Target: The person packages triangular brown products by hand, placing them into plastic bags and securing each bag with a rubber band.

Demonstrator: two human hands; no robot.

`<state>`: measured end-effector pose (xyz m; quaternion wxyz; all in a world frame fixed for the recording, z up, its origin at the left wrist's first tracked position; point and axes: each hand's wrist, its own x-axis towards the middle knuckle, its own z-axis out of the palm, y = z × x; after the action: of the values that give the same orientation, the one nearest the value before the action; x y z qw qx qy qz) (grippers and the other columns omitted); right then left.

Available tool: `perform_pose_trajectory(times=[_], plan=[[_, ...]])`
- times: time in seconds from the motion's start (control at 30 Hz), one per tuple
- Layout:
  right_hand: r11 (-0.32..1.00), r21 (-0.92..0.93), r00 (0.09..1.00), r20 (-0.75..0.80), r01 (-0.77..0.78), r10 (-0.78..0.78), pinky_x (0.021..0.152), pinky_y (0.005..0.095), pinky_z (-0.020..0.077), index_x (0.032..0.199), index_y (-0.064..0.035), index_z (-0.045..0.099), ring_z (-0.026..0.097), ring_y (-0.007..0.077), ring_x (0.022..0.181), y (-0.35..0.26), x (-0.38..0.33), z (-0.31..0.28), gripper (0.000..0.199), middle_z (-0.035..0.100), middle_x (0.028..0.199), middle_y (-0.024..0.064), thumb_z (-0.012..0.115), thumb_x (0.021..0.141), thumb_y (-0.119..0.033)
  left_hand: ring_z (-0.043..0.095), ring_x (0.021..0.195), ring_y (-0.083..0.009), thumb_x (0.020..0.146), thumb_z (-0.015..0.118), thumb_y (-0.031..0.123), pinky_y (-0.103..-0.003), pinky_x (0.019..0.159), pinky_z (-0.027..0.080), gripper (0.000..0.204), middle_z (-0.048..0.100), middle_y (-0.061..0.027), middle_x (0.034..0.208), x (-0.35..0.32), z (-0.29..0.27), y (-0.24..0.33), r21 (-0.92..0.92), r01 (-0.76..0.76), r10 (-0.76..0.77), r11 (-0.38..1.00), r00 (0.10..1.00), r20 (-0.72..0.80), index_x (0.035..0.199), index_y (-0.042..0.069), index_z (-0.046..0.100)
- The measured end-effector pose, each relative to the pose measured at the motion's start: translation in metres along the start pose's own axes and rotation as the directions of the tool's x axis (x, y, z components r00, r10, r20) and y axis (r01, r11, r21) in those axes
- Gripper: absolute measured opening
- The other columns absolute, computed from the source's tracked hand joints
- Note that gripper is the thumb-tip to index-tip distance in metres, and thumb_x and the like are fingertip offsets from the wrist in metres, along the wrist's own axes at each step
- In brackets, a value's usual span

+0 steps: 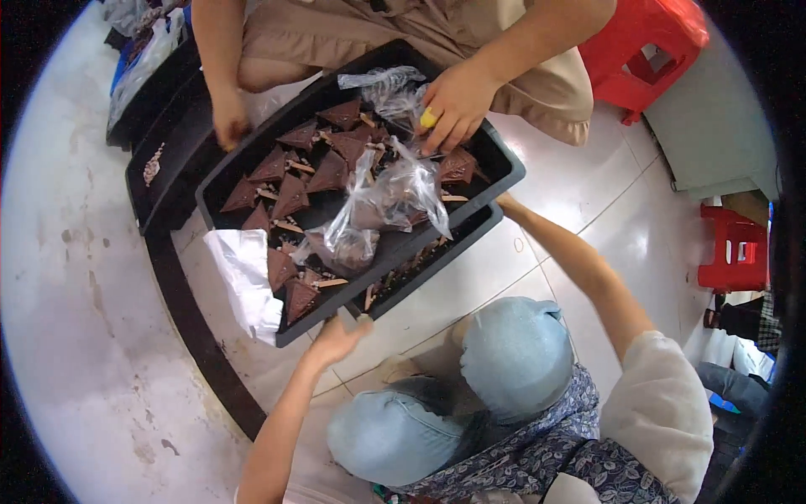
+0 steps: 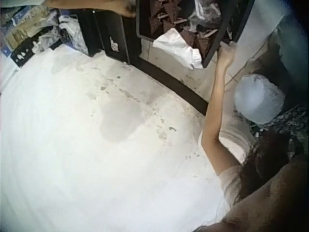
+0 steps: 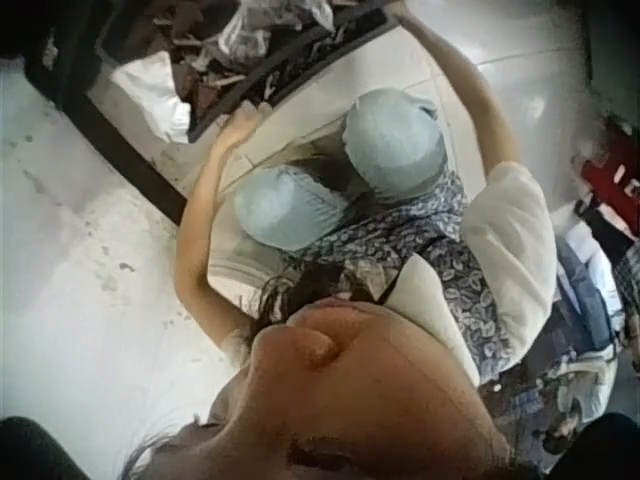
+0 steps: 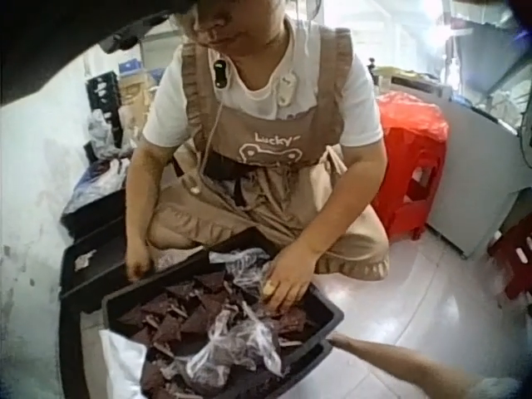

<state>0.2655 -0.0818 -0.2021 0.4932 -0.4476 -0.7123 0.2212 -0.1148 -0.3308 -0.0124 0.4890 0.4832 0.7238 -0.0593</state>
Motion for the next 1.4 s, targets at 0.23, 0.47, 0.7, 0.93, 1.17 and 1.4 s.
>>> perform_pose_trajectory(times=[0.23,0.47,0.7,0.93,1.17,1.4], plan=[[0.835,-0.453,0.517,0.657,-0.312,0.549,0.059,0.0329,0.0491,0.082,0.0014,0.065,0.062,0.0230,0.063,-0.270,0.001,-0.111,0.015,0.063,0.069,0.0143,0.064,0.079,-0.013,0.063,0.076,-0.0353,0.080,0.066,0.034,-0.042,0.067,0.050,0.046,0.063,-0.0210,0.082,-0.114,-0.154,0.008,0.247,0.102,0.037,0.964,0.864,-0.501,0.105,-0.004,0.058],[0.970,0.178,0.700,0.672,0.164,-0.241,0.061,0.0354,0.0491,0.089,-0.0001,0.060,0.061,0.0275,0.069,-0.466,0.090,0.013,0.014,0.061,0.079,0.0125,0.065,0.078,-0.007,0.057,0.094,-0.0391,0.069,0.077,0.028,-0.039,0.081,0.046,0.073,0.058,-0.0246,0.100,-0.061,-0.183,-0.106,-0.448,-0.317,0.054,0.836,0.860,-0.507,0.120,-0.009,0.040],[0.922,0.057,0.768,0.534,0.383,-0.353,0.085,0.0405,0.0449,0.113,0.0023,0.048,0.055,0.0319,0.099,-0.470,0.099,0.209,0.053,0.056,0.103,0.0184,0.073,0.069,-0.015,0.058,0.095,-0.0378,0.066,0.077,0.013,-0.042,0.078,0.045,0.052,0.058,-0.0236,0.100,-0.121,-0.176,-0.047,0.074,-0.361,0.322,0.930,0.698,-0.639,0.105,-0.004,0.047],[0.874,-0.063,0.243,0.949,-0.481,0.202,0.043,0.0298,0.0489,0.073,0.0078,0.062,0.062,0.0187,0.046,-0.395,0.161,0.091,0.032,0.060,0.055,0.0141,0.068,0.079,-0.023,0.059,0.096,-0.0230,0.072,0.076,0.010,-0.033,0.084,0.047,0.075,0.059,-0.0179,0.106,-0.076,-0.176,0.036,-0.807,-0.448,0.127,0.384,0.892,-0.435,0.133,0.002,0.033],[0.971,0.238,0.754,0.640,-0.011,-0.148,0.073,0.0407,0.0478,0.082,-0.0018,0.067,0.060,0.0329,0.077,-0.338,0.188,0.027,0.021,0.062,0.087,0.0157,0.070,0.072,-0.020,0.061,0.074,-0.0119,0.071,0.077,0.010,-0.025,0.068,0.049,0.040,0.064,-0.0066,0.086,-0.052,-0.161,0.124,-0.626,-0.515,0.178,0.586,0.835,-0.521,0.105,0.002,0.058],[0.881,0.025,0.760,0.495,0.472,-0.421,0.078,0.0402,0.0432,0.077,-0.0127,0.071,0.049,0.0267,0.096,-0.313,0.187,0.022,0.020,0.059,0.105,0.0084,0.062,0.078,-0.031,0.055,0.066,-0.0049,0.068,0.078,0.009,-0.021,0.059,0.044,0.024,0.062,-0.0001,0.073,-0.061,-0.175,0.134,-0.429,-0.396,0.229,0.812,0.892,-0.391,0.084,0.000,0.062]])
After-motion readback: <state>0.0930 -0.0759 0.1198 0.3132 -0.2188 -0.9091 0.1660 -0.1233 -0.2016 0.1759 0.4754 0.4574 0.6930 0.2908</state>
